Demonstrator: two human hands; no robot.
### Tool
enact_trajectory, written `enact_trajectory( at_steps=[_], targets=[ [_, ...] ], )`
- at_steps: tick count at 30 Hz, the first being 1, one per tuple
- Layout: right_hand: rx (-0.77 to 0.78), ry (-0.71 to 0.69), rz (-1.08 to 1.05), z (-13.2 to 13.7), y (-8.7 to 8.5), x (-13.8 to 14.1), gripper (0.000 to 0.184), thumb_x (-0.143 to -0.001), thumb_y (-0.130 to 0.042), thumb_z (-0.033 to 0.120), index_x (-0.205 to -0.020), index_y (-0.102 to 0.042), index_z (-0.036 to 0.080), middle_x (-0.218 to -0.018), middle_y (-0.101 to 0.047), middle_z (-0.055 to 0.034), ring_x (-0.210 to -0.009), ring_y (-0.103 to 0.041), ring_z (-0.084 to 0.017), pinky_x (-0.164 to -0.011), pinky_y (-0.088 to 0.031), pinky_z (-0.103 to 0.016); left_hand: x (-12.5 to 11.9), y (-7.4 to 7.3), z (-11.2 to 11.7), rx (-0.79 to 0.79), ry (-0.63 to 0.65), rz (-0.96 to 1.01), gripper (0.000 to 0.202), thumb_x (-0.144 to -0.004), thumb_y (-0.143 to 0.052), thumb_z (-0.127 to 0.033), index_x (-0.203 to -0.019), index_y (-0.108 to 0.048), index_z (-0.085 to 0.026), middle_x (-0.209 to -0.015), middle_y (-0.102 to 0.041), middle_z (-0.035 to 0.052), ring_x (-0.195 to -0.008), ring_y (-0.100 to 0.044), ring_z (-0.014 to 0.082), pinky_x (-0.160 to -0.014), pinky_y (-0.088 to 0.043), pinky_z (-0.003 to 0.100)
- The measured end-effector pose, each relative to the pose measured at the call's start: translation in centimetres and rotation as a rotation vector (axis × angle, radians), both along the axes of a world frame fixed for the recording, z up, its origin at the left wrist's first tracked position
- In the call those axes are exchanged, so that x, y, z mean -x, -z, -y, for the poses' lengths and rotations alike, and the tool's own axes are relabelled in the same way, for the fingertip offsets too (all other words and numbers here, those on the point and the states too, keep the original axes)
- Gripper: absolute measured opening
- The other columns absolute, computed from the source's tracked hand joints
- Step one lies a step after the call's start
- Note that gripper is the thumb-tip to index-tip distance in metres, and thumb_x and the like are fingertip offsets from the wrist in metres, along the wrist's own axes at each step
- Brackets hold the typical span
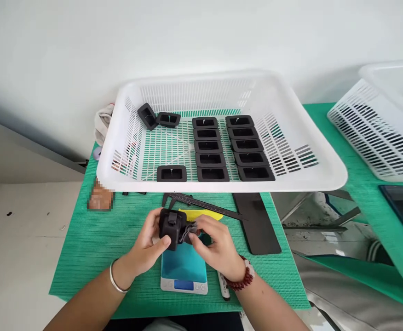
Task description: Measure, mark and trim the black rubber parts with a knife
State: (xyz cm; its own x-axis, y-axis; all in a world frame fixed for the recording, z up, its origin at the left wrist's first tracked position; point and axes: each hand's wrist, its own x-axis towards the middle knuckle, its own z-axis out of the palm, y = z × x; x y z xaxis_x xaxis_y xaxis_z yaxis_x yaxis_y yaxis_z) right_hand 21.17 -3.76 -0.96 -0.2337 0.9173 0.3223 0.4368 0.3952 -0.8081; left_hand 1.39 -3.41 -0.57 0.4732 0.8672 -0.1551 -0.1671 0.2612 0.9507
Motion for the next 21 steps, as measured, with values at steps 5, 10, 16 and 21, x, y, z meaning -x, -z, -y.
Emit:
enact_trajectory(
  at_steps=[5, 10, 16, 21],
  targets=[
    [-0.032, 0.000, 0.024, -0.5, -0.3, 0.5, 0.009, -0.083, -0.059, 0.019, -0.076, -0.055, 0.023, -0.069, -0.062, -0.0029, -0.064, -0.058, -0.015, -0.054, -0.048, -0.028, -0.1, -0.2, -0.9, -0.026, -0.054, 0.051, 0.045, -0.088, -0.057, -0.041, -0.125, -0.039, -0.025, -0.122, -0.051, 0.0092, -0.117, -0.050, 0.0232, -0.098, -0.043, 0.038],
    [-0.023, -0.021, -0.008, -0.8, -0.8, 0.9, 0.008, -0.085, -0.056, 0.020, -0.078, -0.058, 0.023, -0.071, -0.065, -0.0028, -0.065, -0.060, -0.015, -0.056, -0.049, -0.028, -0.3, -0.1, -0.6, -0.056, -0.014, 0.083, 0.044, -0.087, -0.058, -0.038, -0.125, -0.039, -0.027, -0.123, -0.050, 0.0079, -0.117, -0.050, 0.0223, -0.097, -0.044, 0.036],
    [0.016, 0.018, -0.034, -0.7, -0.7, 0.9, 0.012, -0.086, -0.052, 0.023, -0.075, -0.057, 0.023, -0.067, -0.062, -0.0021, -0.061, -0.057, -0.014, -0.055, -0.047, -0.029, -0.8, 0.0, 0.5, 0.030, 0.030, 0.109, 0.042, -0.088, -0.057, -0.038, -0.124, -0.040, -0.026, -0.122, -0.053, 0.0079, -0.115, -0.051, 0.0218, -0.095, -0.046, 0.036],
    [0.058, 0.041, -0.018, -0.9, -0.5, 0.9, 0.015, -0.088, -0.051, 0.025, -0.073, -0.056, 0.022, -0.068, -0.062, -0.0024, -0.063, -0.056, -0.014, -0.058, -0.046, -0.029, -1.4, 0.2, 0.0, 0.052, -0.028, 0.123, 0.040, -0.087, -0.058, -0.042, -0.119, -0.043, -0.023, -0.121, -0.055, 0.0097, -0.117, -0.053, 0.0238, -0.096, -0.047, 0.039]
  ],
)
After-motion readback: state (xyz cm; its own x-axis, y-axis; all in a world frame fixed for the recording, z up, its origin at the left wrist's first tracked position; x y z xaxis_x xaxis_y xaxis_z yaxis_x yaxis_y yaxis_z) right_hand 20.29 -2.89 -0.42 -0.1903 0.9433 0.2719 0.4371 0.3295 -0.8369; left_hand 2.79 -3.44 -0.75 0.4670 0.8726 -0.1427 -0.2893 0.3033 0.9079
